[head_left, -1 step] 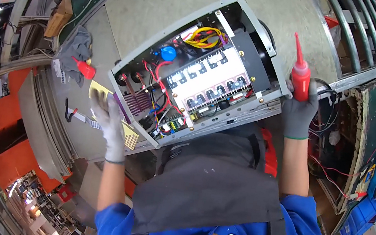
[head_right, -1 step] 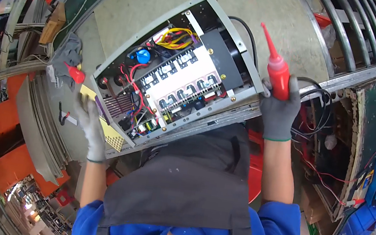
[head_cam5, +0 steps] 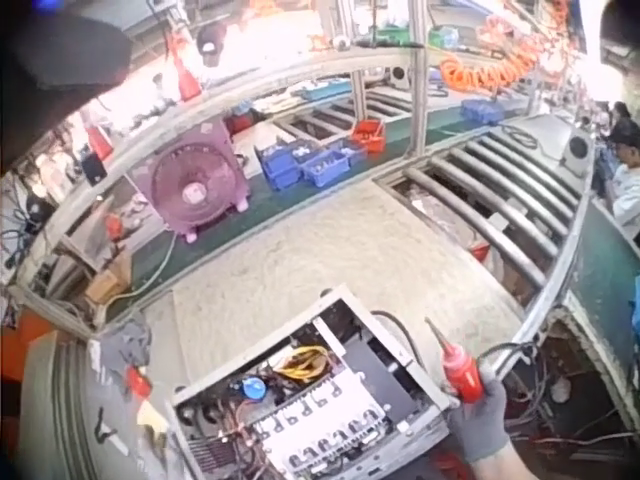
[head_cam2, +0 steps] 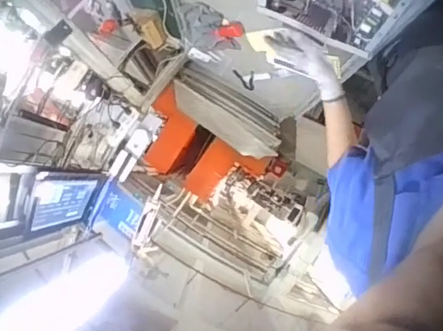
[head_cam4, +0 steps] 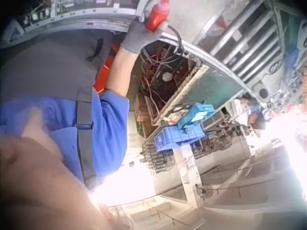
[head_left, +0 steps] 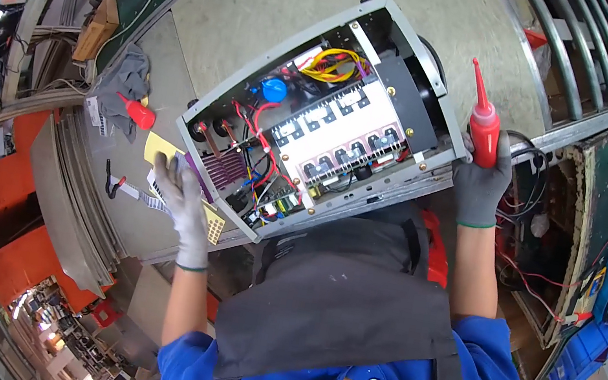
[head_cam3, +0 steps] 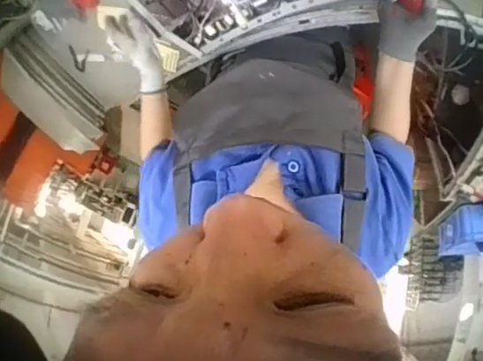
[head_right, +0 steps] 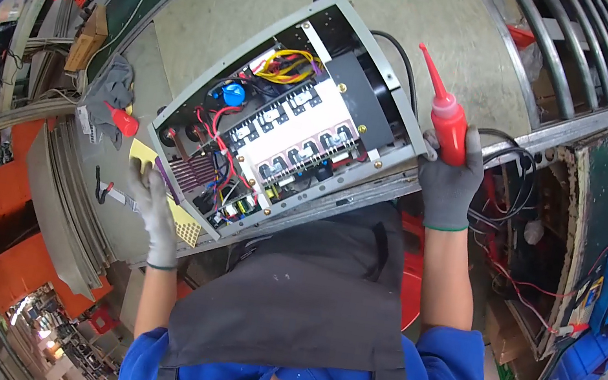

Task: Cleaning internal components of an electronic assembly with a manual blower and performing wiring tasks.

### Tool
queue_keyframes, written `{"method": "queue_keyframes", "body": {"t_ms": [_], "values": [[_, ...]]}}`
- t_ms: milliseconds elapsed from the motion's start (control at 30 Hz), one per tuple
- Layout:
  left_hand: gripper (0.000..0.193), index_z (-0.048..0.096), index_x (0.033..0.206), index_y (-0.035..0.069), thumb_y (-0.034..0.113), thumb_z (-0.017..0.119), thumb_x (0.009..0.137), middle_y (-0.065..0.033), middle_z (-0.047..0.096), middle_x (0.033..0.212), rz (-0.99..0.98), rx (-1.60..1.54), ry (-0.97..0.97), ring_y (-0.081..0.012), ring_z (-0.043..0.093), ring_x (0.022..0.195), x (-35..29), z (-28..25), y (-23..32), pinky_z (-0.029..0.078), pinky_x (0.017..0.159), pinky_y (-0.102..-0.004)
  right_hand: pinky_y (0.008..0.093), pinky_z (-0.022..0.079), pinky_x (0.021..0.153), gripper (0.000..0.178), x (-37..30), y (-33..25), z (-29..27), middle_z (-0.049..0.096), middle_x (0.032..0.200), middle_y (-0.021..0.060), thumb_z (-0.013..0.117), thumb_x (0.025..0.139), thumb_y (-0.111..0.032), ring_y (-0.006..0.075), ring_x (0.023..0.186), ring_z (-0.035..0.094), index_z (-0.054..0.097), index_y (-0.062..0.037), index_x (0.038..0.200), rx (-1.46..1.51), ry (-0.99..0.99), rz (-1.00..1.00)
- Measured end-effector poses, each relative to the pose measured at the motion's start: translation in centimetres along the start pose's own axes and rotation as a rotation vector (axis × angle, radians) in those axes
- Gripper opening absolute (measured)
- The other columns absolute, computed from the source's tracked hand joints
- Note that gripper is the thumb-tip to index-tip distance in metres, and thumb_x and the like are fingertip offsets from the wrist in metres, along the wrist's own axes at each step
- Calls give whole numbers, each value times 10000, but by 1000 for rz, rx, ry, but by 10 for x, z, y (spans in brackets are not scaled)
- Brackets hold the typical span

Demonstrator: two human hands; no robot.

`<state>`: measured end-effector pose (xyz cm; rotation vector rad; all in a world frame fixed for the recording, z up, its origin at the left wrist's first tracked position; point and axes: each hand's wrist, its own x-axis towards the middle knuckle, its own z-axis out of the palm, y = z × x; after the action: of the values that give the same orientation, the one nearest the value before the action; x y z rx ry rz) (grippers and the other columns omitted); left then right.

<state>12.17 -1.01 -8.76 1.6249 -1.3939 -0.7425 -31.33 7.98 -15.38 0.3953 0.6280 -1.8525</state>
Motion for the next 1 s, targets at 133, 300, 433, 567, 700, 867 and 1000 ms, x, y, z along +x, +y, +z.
{"method": "queue_keyframes", "body": {"t_ms": [133, 300, 433, 567, 700, 867, 1000], "values": [[648, 207, 1562, -16, 264, 488, 1050, -223, 299, 1582, -1, -40, -80, -337, 328, 1443, -29, 7, -30, 256, 1183, -424, 278, 405, 544, 526, 8, -5, 3, 474, 772, 106, 608, 959, -467, 194, 629, 453, 497, -4, 1184, -96, -155, 52], [564, 244, 1561, -15, 243, 389, 1080, -202, 293, 1596, 35, 100, -13, -320, 315, 1454, -41, 16, -29, 222, 1197, -398, 265, 404, 518, 490, 12, -7, 21, 489, 760, 95, 605, 961, -475, 165, 615, 464, 525, -22, 1128, -235, -84, 82], [552, 267, 1534, -46, 258, 366, 1085, -216, 380, 1521, -171, -183, 1, -301, 371, 1411, -59, 7, -31, 270, 1178, -408, 284, 434, 588, 472, 12, -5, 36, 537, 789, 87, 616, 960, -458, 179, 651, 499, 552, -12, 1099, -508, 98, -113], [553, 272, 1530, -49, 261, 364, 1082, -217, 400, 1507, -206, -167, 4, -308, 411, 1381, -72, 1, -31, 288, 1169, -414, 315, 530, 750, 469, 1, -9, 66, 633, 977, 112, 626, 959, -424, 229, 905, 645, 555, -6, 1159, -718, 107, -246], [541, 271, 1531, -51, 212, 378, 1069, -220, 421, 1495, -218, -176, -2, -304, 438, 1364, -76, 1, -21, 312, 1157, -410, 358, 540, 845, 393, -15, 12, 105, 589, 1114, 122, 610, 965, -382, 262, 1033, 621, 548, -46, 1158, -831, -358, -174], [550, 266, 1533, -52, 148, 417, 1042, -230, 442, 1483, -127, -116, -26, -307, 460, 1354, -78, -1, -17, 337, 1141, -412, 311, 490, 657, 365, -10, 47, 124, 578, 1031, 125, 613, 958, -365, 219, 859, 581, 562, -39, 1115, -848, -407, -165], [580, 262, 1531, -49, 119, 469, 1016, -247, 390, 1513, -118, -233, -7, -344, 439, 1367, -81, 0, -26, 349, 1140, -435, 311, 457, 570, 459, -4, 36, 113, 634, 1026, 184, 623, 957, -421, 238, 758, 569, 586, 4, 1129, -611, -297, -67]]}}
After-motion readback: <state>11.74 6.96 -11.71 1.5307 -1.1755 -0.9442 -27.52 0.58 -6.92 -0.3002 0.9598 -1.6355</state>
